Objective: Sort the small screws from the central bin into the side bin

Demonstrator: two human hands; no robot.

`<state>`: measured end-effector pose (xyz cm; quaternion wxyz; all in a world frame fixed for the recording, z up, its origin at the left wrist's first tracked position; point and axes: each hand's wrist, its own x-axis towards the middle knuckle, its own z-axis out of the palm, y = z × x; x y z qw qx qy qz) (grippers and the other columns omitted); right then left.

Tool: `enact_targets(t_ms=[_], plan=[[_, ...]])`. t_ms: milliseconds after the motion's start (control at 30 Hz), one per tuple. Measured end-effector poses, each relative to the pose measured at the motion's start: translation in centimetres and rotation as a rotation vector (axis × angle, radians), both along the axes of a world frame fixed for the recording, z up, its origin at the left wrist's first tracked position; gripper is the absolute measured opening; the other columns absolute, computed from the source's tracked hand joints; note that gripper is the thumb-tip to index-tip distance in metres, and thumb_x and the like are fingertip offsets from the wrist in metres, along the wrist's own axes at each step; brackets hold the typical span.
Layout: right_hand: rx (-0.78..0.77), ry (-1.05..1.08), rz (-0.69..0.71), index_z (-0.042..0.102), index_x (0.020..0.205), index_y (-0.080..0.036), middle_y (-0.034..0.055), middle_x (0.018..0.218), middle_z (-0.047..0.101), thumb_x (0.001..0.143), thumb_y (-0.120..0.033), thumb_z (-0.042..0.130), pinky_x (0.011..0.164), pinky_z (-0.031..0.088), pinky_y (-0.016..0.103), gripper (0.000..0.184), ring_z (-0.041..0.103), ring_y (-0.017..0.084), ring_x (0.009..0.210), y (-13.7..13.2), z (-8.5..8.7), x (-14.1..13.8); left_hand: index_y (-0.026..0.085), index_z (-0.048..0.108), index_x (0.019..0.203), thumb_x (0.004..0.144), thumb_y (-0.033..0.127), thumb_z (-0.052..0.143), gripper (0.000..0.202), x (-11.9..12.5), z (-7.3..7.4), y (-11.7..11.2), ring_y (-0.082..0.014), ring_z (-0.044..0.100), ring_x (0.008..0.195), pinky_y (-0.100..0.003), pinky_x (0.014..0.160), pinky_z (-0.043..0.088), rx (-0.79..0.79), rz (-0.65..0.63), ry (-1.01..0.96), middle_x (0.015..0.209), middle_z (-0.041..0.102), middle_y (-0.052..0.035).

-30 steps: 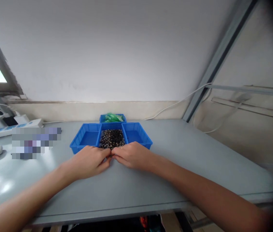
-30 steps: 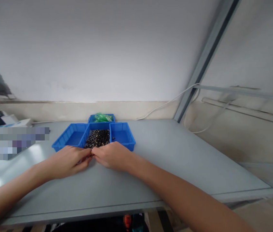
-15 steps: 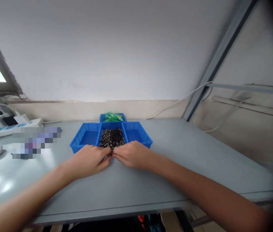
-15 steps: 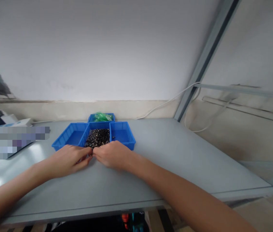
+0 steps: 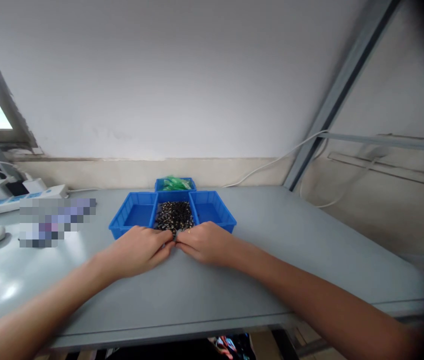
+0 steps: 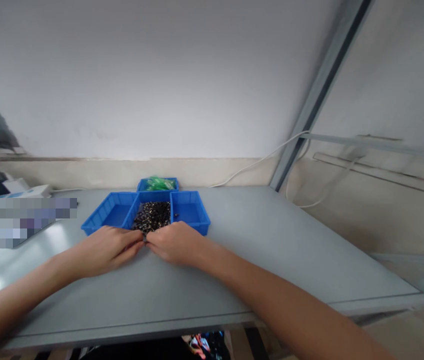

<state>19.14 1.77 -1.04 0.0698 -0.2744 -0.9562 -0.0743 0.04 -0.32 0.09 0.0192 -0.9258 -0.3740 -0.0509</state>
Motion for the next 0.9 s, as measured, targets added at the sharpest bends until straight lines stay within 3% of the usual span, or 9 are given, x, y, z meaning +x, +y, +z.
enact_targets(t_ms=[367,900], plan=[[-0.006,-0.025,-0.050,0.052,0.081,-0.016,0.0031,0.070,0.063,0.089,-0.021,0.035,0.046,0.025,0.026,0.020,0.055,0.013,0.056,-0.01,-0.12,0.09,0.018,0.049,0.077,0.089,0.032,0.030,0.026,-0.18,-0.04,-0.07,-0.0144,0.056,0.059,-0.026,0.052,0.034,0.025,0.050,-0.035,0.066,0.057,0.0004],[-0.033,-0.054,-0.028,0.051,0.081,-0.016,0.0043,0.071,0.064,0.089,-0.021,0.034,0.045,0.027,0.025,0.020,0.058,0.015,0.057,-0.12,-0.10,0.04,0.018,0.052,0.078,0.089,0.032,0.033,0.026,0.00,0.19,-0.14,-0.0135,0.057,0.063,-0.023,0.055,0.037,0.039,0.016,-0.038,0.070,0.059,-0.0003]])
